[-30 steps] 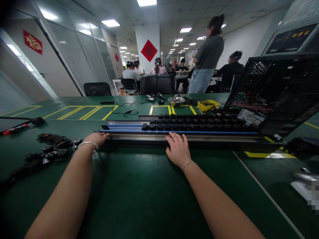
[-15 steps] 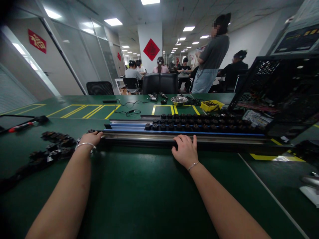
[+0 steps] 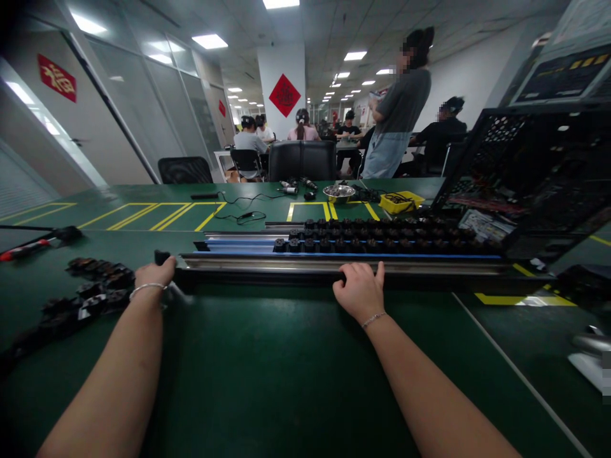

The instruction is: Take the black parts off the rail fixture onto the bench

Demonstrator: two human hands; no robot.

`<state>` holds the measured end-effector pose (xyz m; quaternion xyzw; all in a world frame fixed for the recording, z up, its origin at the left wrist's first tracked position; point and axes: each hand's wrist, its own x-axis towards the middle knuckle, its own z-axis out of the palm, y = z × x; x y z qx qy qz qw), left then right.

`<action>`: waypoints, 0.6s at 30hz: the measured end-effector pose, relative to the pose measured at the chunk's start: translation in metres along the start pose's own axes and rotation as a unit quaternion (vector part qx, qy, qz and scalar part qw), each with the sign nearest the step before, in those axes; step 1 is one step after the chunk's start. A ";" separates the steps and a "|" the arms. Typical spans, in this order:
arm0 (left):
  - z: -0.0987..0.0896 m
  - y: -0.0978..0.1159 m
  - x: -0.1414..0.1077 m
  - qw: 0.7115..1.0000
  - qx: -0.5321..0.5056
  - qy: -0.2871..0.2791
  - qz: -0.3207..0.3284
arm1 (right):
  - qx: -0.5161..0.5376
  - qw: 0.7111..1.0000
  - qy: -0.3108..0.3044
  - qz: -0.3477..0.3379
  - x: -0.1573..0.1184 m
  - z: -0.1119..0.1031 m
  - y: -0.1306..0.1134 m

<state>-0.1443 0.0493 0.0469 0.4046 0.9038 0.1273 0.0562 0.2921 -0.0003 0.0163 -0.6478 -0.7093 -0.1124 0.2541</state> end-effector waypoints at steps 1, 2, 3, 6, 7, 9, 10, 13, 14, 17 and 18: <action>0.001 0.001 -0.001 1.000 -0.001 -0.003 -0.002 | 0.000 1.000 -0.003 -0.003 0.000 0.000 0.001; 0.001 0.002 -0.002 1.000 -0.003 -0.005 -0.003 | 0.000 1.000 -0.006 -0.008 0.000 0.000 0.002; 0.002 0.003 -0.003 1.000 -0.008 -0.005 -0.004 | -0.001 1.000 -0.007 -0.013 0.000 0.001 0.003; 0.003 0.010 -0.006 0.999 -0.047 0.024 0.001 | 0.001 0.999 -0.007 -0.033 0.002 0.002 0.009; 0.003 0.013 -0.007 0.997 -0.065 0.038 0.013 | 0.004 0.999 -0.005 -0.040 0.003 0.003 0.010; 0.004 0.019 -0.008 0.992 -0.102 0.065 0.044 | 0.014 0.999 -0.003 -0.046 0.004 0.004 0.013; 0.005 0.022 -0.008 0.988 -0.124 0.078 0.059 | 0.019 0.999 -0.002 -0.046 0.004 0.004 0.013; 0.006 0.028 -0.006 0.963 -0.232 0.119 0.072 | 0.026 0.999 0.003 -0.046 0.002 0.003 0.011; 0.006 0.028 -0.005 0.953 -0.268 0.128 0.068 | 0.026 0.998 0.006 -0.049 0.002 0.002 0.009; 0.003 0.025 -0.003 0.929 -0.335 0.150 0.035 | 0.017 0.998 0.021 -0.062 0.000 -0.004 0.005; 0.002 0.025 -0.003 0.922 -0.351 0.163 0.020 | 0.014 0.997 0.028 -0.067 0.000 -0.007 0.004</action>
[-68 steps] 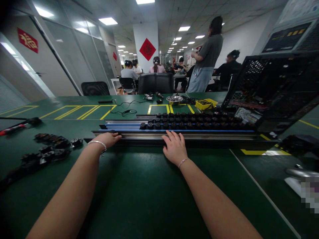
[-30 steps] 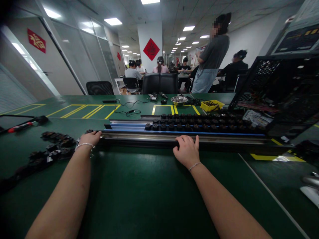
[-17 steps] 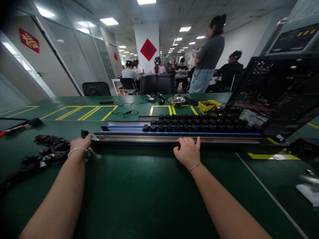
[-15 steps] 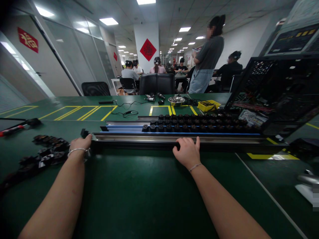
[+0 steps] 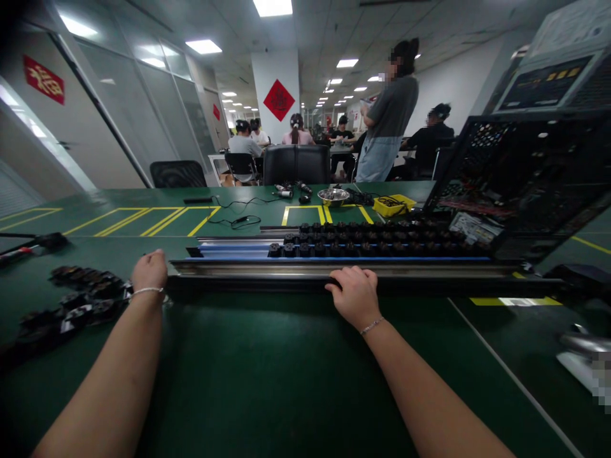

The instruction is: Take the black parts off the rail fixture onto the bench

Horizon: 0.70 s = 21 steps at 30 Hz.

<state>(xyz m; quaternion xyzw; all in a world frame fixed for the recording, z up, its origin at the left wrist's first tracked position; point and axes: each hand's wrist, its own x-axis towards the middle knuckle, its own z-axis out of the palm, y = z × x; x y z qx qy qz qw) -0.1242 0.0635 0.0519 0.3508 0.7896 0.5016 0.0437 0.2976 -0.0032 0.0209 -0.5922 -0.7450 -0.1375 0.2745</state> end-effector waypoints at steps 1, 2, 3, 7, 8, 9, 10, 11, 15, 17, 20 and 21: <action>-0.001 0.001 0.000 0.999 -0.020 0.024 -0.011 | -0.002 1.000 0.007 -0.006 0.001 -0.003 -0.001; -0.003 0.002 0.000 0.998 -0.042 0.051 -0.022 | -0.003 1.000 0.015 -0.012 0.001 -0.005 -0.001; -0.003 0.004 0.000 0.994 -0.067 0.081 -0.033 | -0.003 1.000 0.022 -0.017 0.002 -0.008 -0.001; -0.005 0.007 0.001 0.966 -0.156 0.191 -0.072 | 0.002 0.999 0.040 -0.022 0.009 -0.016 -0.001; -0.005 0.006 0.002 0.959 -0.172 0.211 -0.078 | 0.005 0.999 0.043 -0.020 0.011 -0.018 -0.002; -0.004 0.004 0.004 0.952 -0.185 0.228 -0.084 | 0.008 0.999 0.046 -0.017 0.014 -0.019 -0.003; -0.003 0.001 0.006 0.946 -0.195 0.243 -0.090 | 0.013 0.999 0.049 -0.014 0.019 -0.020 -0.003; -0.001 -0.003 0.008 0.939 -0.204 0.258 -0.097 | 0.018 0.998 0.052 -0.012 0.024 -0.021 -0.004; 0.013 -0.011 -0.002 0.926 -0.217 0.305 -0.050 | 0.035 0.998 0.047 -0.002 0.057 -0.026 -0.006; 0.024 -0.007 -0.021 0.947 -0.170 0.268 0.057 | 0.033 0.998 0.051 0.011 0.079 -0.028 -0.006; 0.041 0.008 -0.058 0.958 -0.052 0.119 0.256 | 0.031 0.998 0.052 0.022 0.113 -0.026 -0.007; 0.046 0.014 -0.070 0.943 -0.011 0.041 0.330 | 0.028 0.998 0.050 0.023 0.124 -0.024 -0.007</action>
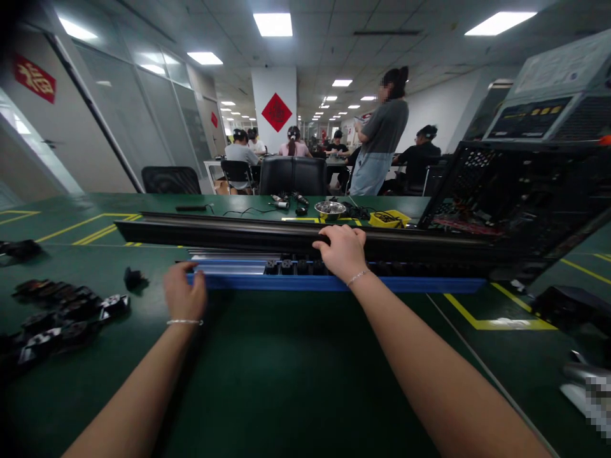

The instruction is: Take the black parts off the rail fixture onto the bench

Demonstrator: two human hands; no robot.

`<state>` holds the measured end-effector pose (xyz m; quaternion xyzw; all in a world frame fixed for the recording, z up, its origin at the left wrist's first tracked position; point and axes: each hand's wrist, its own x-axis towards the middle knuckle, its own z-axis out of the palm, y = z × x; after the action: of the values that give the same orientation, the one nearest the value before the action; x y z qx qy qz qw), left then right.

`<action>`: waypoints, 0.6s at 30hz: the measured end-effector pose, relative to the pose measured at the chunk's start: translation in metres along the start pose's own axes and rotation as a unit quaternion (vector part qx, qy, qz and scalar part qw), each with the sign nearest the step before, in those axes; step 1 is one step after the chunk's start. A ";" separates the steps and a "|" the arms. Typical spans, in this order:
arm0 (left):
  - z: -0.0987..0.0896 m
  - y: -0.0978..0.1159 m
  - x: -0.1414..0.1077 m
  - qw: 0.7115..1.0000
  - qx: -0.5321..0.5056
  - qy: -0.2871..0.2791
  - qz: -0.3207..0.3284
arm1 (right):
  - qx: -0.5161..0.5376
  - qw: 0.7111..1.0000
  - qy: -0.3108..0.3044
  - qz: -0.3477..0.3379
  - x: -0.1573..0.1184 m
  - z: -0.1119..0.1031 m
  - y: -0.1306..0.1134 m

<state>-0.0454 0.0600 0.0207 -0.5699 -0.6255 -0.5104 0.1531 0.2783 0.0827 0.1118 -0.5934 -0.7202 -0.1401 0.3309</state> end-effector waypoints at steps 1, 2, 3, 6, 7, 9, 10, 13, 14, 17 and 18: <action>0.004 0.011 -0.006 0.994 0.006 -0.088 0.069 | -0.003 1.000 -0.004 -0.001 0.011 0.004 0.000; 0.007 0.019 -0.011 0.980 0.012 -0.163 0.115 | -0.006 1.000 -0.012 -0.004 0.021 0.010 0.000; 0.009 0.026 -0.015 0.964 0.017 -0.223 0.147 | -0.007 1.000 -0.019 -0.006 0.031 0.016 0.000; 0.012 0.033 -0.022 0.930 0.028 -0.319 0.180 | -0.015 0.999 -0.051 -0.005 0.058 0.038 0.003; 0.013 0.032 -0.023 0.928 0.031 -0.327 0.177 | -0.022 0.997 -0.068 -0.002 0.067 0.046 0.005; 0.013 0.031 -0.023 0.929 0.034 -0.329 0.163 | -0.040 0.994 -0.105 0.006 0.082 0.062 0.008; 0.013 0.030 -0.023 0.931 0.033 -0.329 0.158 | -0.043 0.993 -0.111 0.009 0.090 0.070 0.009; 0.012 0.031 -0.023 0.931 0.024 -0.332 0.151 | -0.045 0.991 -0.124 0.016 0.107 0.093 0.012; 0.012 0.032 -0.022 0.930 0.021 -0.334 0.149 | -0.047 0.990 -0.130 0.018 0.111 0.101 0.013; 0.012 0.034 -0.023 0.931 0.018 -0.336 0.143 | -0.053 0.987 -0.151 0.024 0.118 0.122 0.014; 0.012 0.034 -0.023 0.932 0.019 -0.335 0.141 | -0.054 0.985 -0.159 0.025 0.119 0.129 0.014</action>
<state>-0.0040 0.0508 0.0139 -0.7868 -0.5636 -0.2511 0.0160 0.2426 0.2533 0.0900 -0.6429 -0.7402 -0.0746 0.1825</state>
